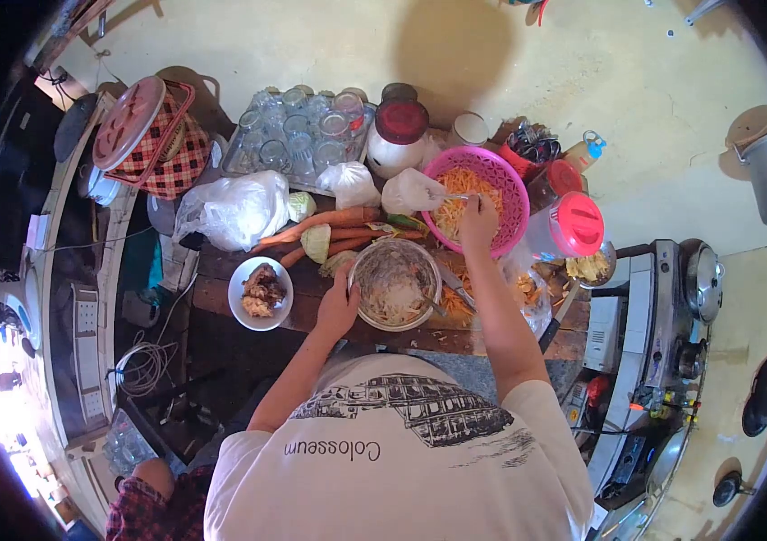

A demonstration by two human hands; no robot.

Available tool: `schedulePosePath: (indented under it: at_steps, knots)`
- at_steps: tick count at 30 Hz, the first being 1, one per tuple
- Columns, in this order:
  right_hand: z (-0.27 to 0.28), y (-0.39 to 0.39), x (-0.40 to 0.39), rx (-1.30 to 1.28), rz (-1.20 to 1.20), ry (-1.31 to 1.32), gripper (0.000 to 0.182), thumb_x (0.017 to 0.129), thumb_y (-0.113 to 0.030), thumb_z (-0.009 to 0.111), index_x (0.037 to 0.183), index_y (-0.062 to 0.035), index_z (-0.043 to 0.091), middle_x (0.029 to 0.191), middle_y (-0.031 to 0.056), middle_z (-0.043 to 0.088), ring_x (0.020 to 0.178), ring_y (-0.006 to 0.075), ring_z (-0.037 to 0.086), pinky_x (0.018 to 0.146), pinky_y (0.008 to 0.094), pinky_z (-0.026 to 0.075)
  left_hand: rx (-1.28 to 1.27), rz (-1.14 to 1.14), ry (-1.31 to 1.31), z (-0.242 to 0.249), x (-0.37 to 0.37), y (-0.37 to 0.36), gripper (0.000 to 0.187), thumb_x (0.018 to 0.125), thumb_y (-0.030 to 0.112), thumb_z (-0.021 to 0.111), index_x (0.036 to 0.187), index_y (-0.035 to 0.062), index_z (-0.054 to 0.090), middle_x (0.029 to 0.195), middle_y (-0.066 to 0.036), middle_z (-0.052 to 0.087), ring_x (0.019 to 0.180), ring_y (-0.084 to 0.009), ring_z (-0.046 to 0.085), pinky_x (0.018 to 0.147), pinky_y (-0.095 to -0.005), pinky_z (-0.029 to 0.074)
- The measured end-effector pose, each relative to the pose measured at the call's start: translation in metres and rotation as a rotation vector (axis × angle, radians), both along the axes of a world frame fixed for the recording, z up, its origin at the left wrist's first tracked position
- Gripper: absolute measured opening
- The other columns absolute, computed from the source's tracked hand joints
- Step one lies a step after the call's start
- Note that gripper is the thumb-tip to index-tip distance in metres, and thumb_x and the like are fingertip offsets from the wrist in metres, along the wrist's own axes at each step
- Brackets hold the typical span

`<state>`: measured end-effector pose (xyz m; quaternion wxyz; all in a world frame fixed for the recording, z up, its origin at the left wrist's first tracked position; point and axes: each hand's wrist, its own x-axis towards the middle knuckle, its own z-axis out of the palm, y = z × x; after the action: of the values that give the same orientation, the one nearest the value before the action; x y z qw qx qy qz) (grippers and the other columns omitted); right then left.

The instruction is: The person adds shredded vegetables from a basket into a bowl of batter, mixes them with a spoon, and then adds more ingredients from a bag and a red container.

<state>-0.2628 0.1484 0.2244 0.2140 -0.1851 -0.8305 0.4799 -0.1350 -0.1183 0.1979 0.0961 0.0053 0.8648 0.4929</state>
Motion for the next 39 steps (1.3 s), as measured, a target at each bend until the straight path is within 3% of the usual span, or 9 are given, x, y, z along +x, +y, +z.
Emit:
schedulePosePath:
  at_steps: [2,14,17,23,26,29,32,39]
  knots:
    - [0.0,0.001,0.001,-0.004,-0.011,0.015,0.027,0.093,-0.022,0.051,0.082,0.0013,0.059,0.064,0.0156,0.055,0.059,0.0252,0.052,0.059,0.0393,0.039,-0.003,0.01,0.081,-0.012,0.001,0.0,0.045,0.094,0.019,0.045,0.136,0.0129,0.031,0.094,-0.029,0.062,0.089,-0.0453,0.06,0.076,-0.0503,0.047]
    - [0.005,0.003,0.008,-0.053,-0.088,-0.009,0.027,0.093,-0.019,0.051,0.077,0.0026,0.058,0.063,0.0118,0.056,0.056,0.0202,0.051,0.056,0.0361,0.038,0.002,0.005,-0.005,-0.011,0.002,-0.002,0.047,0.093,0.019,0.045,0.137,0.0152,0.03,0.099,-0.03,0.061,0.094,-0.0462,0.058,0.08,-0.0515,0.045]
    - [0.01,0.004,0.013,-0.188,-0.091,0.032,0.027,0.093,-0.019,0.051,0.077,0.0015,0.058,0.062,0.0071,0.054,0.056,0.0131,0.047,0.054,0.0325,0.037,-0.005,0.006,-0.009,-0.006,0.003,-0.001,0.047,0.093,0.019,0.045,0.138,0.0153,0.03,0.102,-0.029,0.061,0.096,-0.0464,0.058,0.082,-0.0513,0.045]
    - [0.005,0.018,0.027,-0.419,-0.055,0.227,0.027,0.095,-0.019,0.05,0.078,-0.0011,0.059,0.068,0.0005,0.055,0.065,0.009,0.047,0.059,0.0278,0.037,0.006,0.015,0.016,-0.005,0.003,0.001,0.046,0.093,0.018,0.045,0.137,0.0151,0.031,0.101,-0.029,0.061,0.095,-0.0471,0.058,0.081,-0.0516,0.045]
    - [0.01,0.027,0.052,-0.497,-0.031,0.069,0.025,0.096,-0.019,0.051,0.08,-0.0017,0.06,0.072,-0.0019,0.056,0.069,0.0082,0.047,0.062,0.0264,0.037,0.005,0.012,-0.029,-0.007,0.003,0.0,0.046,0.094,0.018,0.045,0.137,0.0147,0.031,0.102,-0.029,0.061,0.095,-0.047,0.058,0.081,-0.0515,0.045]
    - [0.024,0.024,0.092,-0.587,0.068,-0.067,0.024,0.095,-0.02,0.052,0.084,-0.0006,0.06,0.071,0.0014,0.056,0.069,0.011,0.048,0.063,0.0268,0.038,0.007,0.01,-0.001,-0.006,0.002,0.0,0.047,0.094,0.018,0.045,0.138,0.015,0.031,0.101,-0.029,0.061,0.094,-0.0461,0.059,0.08,-0.051,0.046]
    - [0.007,0.01,0.123,0.12,0.205,0.107,0.023,0.095,-0.02,0.052,0.086,0.0,0.059,0.068,0.0063,0.054,0.064,0.0153,0.048,0.061,0.0286,0.039,0.007,0.026,0.038,-0.016,0.003,0.0,0.045,0.094,0.017,0.045,0.136,0.0099,0.031,0.099,-0.028,0.061,0.091,-0.0424,0.061,0.079,-0.0463,0.046]
    - [0.017,0.003,0.149,0.121,0.349,-0.02,0.017,0.093,-0.016,0.054,0.089,0.0,0.059,0.066,0.01,0.052,0.059,0.0183,0.048,0.057,0.0318,0.041,0.024,0.007,-0.017,-0.005,0.001,0.0,0.045,0.094,0.018,0.045,0.137,0.0112,0.031,0.104,-0.029,0.06,0.095,-0.0438,0.06,0.083,-0.0469,0.045]
